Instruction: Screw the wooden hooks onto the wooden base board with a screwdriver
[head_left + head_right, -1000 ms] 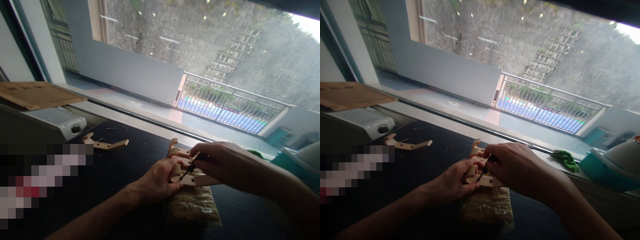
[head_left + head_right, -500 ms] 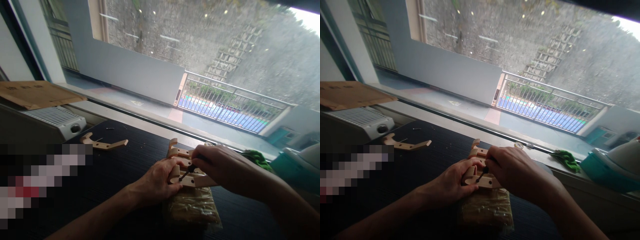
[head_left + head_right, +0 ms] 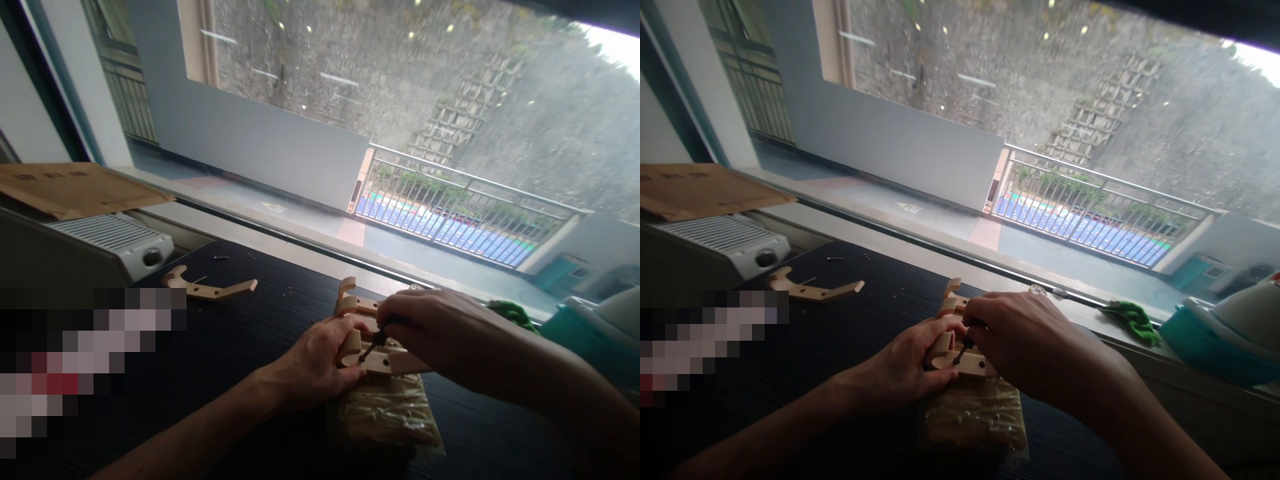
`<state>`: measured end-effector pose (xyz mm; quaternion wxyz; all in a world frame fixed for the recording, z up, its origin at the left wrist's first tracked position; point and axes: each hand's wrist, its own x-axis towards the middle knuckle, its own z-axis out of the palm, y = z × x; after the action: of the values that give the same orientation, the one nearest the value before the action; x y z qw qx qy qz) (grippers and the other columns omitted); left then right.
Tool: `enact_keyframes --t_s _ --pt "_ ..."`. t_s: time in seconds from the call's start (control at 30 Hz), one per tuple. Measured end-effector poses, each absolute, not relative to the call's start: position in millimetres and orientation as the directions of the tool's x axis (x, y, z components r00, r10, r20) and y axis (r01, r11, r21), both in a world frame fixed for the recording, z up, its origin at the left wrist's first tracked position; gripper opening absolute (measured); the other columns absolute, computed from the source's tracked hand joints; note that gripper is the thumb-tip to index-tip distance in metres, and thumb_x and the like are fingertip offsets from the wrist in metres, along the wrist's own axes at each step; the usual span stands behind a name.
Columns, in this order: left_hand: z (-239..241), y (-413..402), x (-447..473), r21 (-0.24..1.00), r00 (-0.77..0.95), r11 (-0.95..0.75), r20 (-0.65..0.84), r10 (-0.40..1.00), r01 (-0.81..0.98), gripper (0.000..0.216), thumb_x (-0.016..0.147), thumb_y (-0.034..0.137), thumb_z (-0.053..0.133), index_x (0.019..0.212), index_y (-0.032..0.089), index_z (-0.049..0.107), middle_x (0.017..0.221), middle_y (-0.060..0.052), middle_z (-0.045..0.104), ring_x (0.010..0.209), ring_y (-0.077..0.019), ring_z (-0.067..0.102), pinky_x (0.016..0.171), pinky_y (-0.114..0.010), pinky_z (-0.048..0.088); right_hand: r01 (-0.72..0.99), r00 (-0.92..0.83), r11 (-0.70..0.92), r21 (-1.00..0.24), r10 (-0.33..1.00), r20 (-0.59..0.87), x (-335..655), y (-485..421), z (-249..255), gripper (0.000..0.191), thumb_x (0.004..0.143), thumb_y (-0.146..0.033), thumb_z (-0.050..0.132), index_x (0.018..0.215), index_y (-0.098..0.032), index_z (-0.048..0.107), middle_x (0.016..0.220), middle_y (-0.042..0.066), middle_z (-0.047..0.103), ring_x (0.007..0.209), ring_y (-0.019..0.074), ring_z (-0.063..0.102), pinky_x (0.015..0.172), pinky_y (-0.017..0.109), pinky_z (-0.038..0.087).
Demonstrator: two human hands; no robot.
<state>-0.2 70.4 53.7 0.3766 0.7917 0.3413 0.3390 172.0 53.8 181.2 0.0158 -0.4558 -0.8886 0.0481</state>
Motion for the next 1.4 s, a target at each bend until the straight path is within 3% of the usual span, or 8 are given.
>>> enact_keyframes --t_s 0.2,0.53,0.63,0.73,1.0,1.2,1.4 --pt "55 70 0 0.825 0.548 -0.486 0.274 0.790 0.288 0.043 0.072 0.019 0.065 0.112 0.023 0.053 0.113 -0.003 0.058 0.108 -0.0225 0.053 0.097 -0.034 0.041 0.816 -0.566 0.556 -0.158 0.824 -0.019 173 56 175 0.021 0.091 -0.027 0.041 0.083 -0.024 0.060 0.072 -0.003 0.062 0.061 0.0114 0.051 0.053 0.025 0.027" --pt "56 70 0 0.828 0.541 -0.480 0.271 0.796 0.292 0.044 0.072 0.021 0.065 0.114 0.023 0.052 0.109 -0.003 0.059 0.100 -0.0221 0.056 0.090 -0.033 0.045 0.870 -0.493 0.491 -0.042 0.869 -0.034 174 52 178 0.026 0.091 -0.039 0.042 0.088 -0.023 0.063 0.071 0.000 0.063 0.061 0.0133 0.053 0.053 0.025 0.029" --pt "56 69 0 0.836 0.548 -0.481 0.279 0.788 0.266 0.042 0.073 0.019 0.064 0.113 0.024 0.053 0.109 -0.002 0.060 0.098 -0.0206 0.057 0.088 -0.031 0.045 0.846 -0.533 0.532 -0.040 0.846 -0.001 176 51 182 0.015 0.087 -0.030 0.049 0.092 -0.028 0.063 0.075 -0.002 0.065 0.063 0.0125 0.054 0.054 0.024 0.030" --pt "55 70 0 0.833 0.550 -0.483 0.280 0.787 0.268 0.042 0.072 0.019 0.064 0.112 0.025 0.053 0.110 -0.001 0.060 0.101 -0.0207 0.056 0.090 -0.030 0.044 0.821 -0.570 0.569 -0.036 0.821 -0.020 176 53 183 0.017 0.086 -0.023 0.048 0.090 -0.029 0.064 0.075 -0.004 0.064 0.064 0.0120 0.054 0.056 0.024 0.030" --pt "53 72 -1 0.813 0.544 -0.495 0.277 0.792 0.307 0.046 0.070 0.018 0.067 0.114 0.024 0.052 0.111 -0.002 0.058 0.105 -0.0217 0.054 0.096 -0.033 0.040 0.869 -0.493 0.489 -0.072 0.869 -0.048 174 58 178 0.020 0.089 -0.030 0.042 0.087 -0.026 0.062 0.072 -0.002 0.061 0.062 0.0132 0.051 0.054 0.026 0.029" --pt "55 71 -2 0.826 0.546 -0.481 0.267 0.794 0.294 0.045 0.070 0.018 0.067 0.112 0.023 0.053 0.110 -0.002 0.059 0.102 -0.0216 0.056 0.091 -0.031 0.044 0.878 -0.471 0.465 -0.110 0.881 -0.036 175 56 174 0.027 0.093 -0.035 0.037 0.088 -0.024 0.061 0.072 -0.001 0.062 0.062 0.0133 0.050 0.055 0.026 0.029" --pt "69 69 -7 0.846 0.593 -0.434 0.185 0.784 0.309 0.043 0.071 0.017 0.064 0.112 0.022 0.055 0.107 -0.001 0.062 0.095 -0.0187 0.059 0.086 -0.027 0.045 0.841 -0.537 0.528 -0.122 0.842 -0.059 180 47 176 0.019 0.089 -0.031 0.045 0.090 -0.025 0.064 0.075 -0.001 0.064 0.063 0.0129 0.053 0.055 0.024 0.032"
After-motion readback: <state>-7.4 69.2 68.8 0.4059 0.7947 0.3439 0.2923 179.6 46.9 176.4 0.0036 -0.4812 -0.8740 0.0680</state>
